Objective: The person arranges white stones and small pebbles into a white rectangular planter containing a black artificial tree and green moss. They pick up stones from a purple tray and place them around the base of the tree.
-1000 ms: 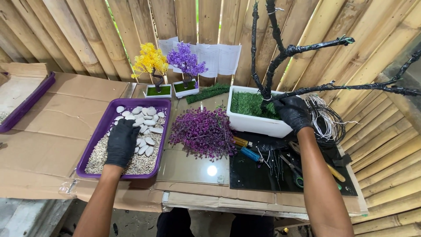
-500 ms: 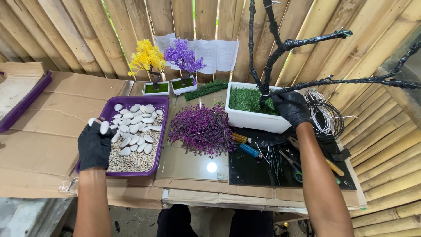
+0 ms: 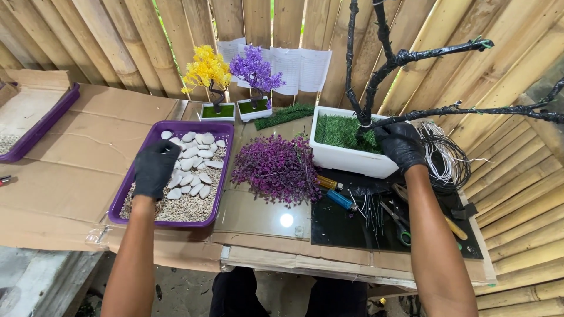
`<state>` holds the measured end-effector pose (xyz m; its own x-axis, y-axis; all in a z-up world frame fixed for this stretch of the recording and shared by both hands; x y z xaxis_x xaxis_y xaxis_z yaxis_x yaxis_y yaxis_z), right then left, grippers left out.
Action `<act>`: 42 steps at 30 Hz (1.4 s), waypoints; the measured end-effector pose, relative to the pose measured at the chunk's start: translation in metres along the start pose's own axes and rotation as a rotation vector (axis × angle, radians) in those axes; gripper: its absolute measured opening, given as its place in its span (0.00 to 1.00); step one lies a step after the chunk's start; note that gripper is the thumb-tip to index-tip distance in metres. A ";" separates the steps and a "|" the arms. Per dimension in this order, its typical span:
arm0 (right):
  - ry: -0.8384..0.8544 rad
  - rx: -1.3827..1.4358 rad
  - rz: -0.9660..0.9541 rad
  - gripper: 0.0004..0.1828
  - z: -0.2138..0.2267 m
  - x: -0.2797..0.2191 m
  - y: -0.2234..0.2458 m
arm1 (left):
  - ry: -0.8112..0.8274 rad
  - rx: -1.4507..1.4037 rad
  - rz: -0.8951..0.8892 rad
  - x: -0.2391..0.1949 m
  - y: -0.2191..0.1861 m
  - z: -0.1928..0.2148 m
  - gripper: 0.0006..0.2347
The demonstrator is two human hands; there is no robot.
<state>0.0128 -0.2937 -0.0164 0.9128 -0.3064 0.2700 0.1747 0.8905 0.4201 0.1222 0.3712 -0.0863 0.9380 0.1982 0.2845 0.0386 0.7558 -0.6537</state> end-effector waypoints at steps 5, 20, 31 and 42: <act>-0.010 -0.018 -0.002 0.20 0.001 0.002 0.000 | 0.162 0.481 -0.217 -0.024 -0.048 -0.010 0.15; -0.039 -0.029 0.005 0.21 0.005 -0.005 0.004 | -0.141 -1.449 0.310 -0.036 0.009 0.031 0.07; -0.126 0.025 0.047 0.21 0.002 0.000 -0.011 | 0.043 -0.838 0.133 -0.015 0.001 0.025 0.08; -0.420 0.165 0.324 0.09 0.060 -0.049 0.016 | 0.214 0.153 -0.152 -0.002 -0.032 0.002 0.12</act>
<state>-0.0512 -0.2841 0.0289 0.6788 -0.1632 0.7159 -0.1818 0.9073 0.3792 0.1183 0.3482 -0.0643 0.9773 -0.0480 0.2061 0.1468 0.8553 -0.4968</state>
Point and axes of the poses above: each hand's wrist, its own x-axis towards the middle knuckle, its own z-axis out of the back of the hand, y = z × x, the point moved 9 cm from there along x, towards the middle knuckle
